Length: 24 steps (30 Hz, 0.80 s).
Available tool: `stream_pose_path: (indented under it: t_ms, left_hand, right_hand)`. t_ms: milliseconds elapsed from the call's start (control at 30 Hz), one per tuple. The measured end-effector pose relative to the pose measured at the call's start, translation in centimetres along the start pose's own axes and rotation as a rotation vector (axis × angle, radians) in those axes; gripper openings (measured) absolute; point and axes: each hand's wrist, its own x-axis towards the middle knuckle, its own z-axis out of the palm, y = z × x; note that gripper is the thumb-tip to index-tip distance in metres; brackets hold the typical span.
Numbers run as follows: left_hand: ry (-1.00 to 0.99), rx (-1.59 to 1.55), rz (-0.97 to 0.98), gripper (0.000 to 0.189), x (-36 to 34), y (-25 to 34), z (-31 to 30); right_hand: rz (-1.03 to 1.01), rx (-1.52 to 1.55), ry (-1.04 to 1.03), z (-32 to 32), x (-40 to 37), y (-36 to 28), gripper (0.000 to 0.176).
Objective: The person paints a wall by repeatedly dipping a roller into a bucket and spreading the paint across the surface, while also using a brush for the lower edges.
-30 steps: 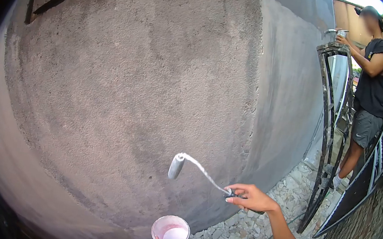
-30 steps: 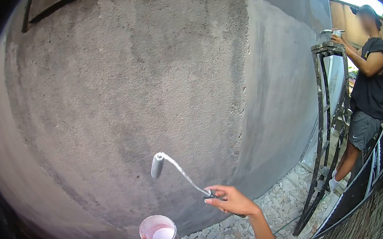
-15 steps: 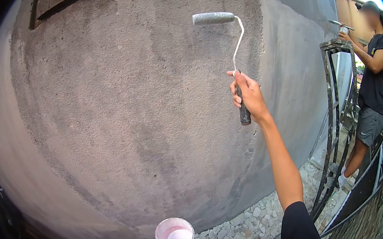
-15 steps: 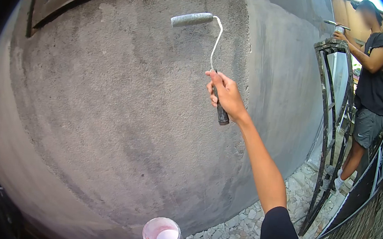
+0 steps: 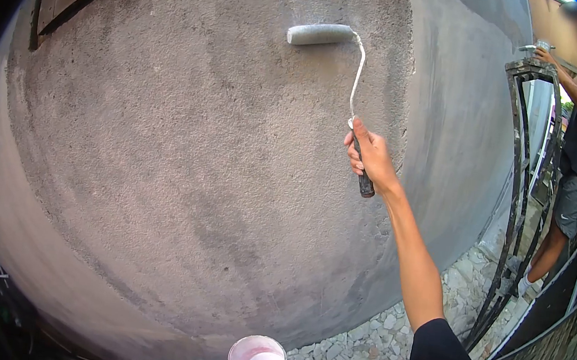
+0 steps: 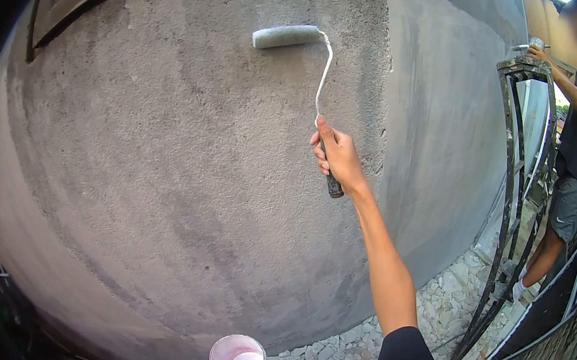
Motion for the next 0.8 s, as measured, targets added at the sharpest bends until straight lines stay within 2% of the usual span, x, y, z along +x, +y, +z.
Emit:
stream_pose_path:
  t_ms: [167, 267, 300, 333, 433, 567, 700, 800]
  left_hand:
    - [0.048, 0.129, 0.077, 0.034, -2.4, 0.4, 4.6]
    - [0.075, 0.146, 0.051, 0.035, -4.2, 1.5, 8.1]
    - [0.07, -0.079, 0.069, 0.026, -4.7, 1.8, 9.9]
    - [0.068, -0.303, 0.089, 0.033, -5.3, 1.6, 11.0]
    - [0.031, -0.253, 0.086, 0.03, -6.8, 0.2, 12.2]
    - [0.038, -0.26, 0.077, 0.028, -8.9, -1.1, 13.8]
    - [0.089, -0.296, 0.094, 0.027, -10.9, -1.8, 14.7]
    - [0.127, -0.295, 0.098, 0.027, -11.6, -3.5, 14.1]
  right_hand:
    - [0.062, 0.034, 0.045, -0.3, -2.1, 2.5, 0.053]
    - [0.002, 0.065, 0.011, -0.3, 0.4, 0.2, 0.052]
    - [-0.03, 0.067, 0.007, -0.1, 1.6, -1.0, 0.052]
    - [-0.061, 0.071, 0.004, 0.1, 2.8, -2.2, 0.052]
    - [-0.107, 0.055, -0.033, 0.7, 5.0, -4.7, 0.053]
    - [-0.099, 0.071, -0.06, -0.1, 3.9, -2.0, 0.053]
    - [-0.001, 0.058, -0.035, -1.3, -1.0, 3.9, 0.054]
    - [0.03, 0.053, -0.003, -1.4, -1.9, 4.2, 0.053]
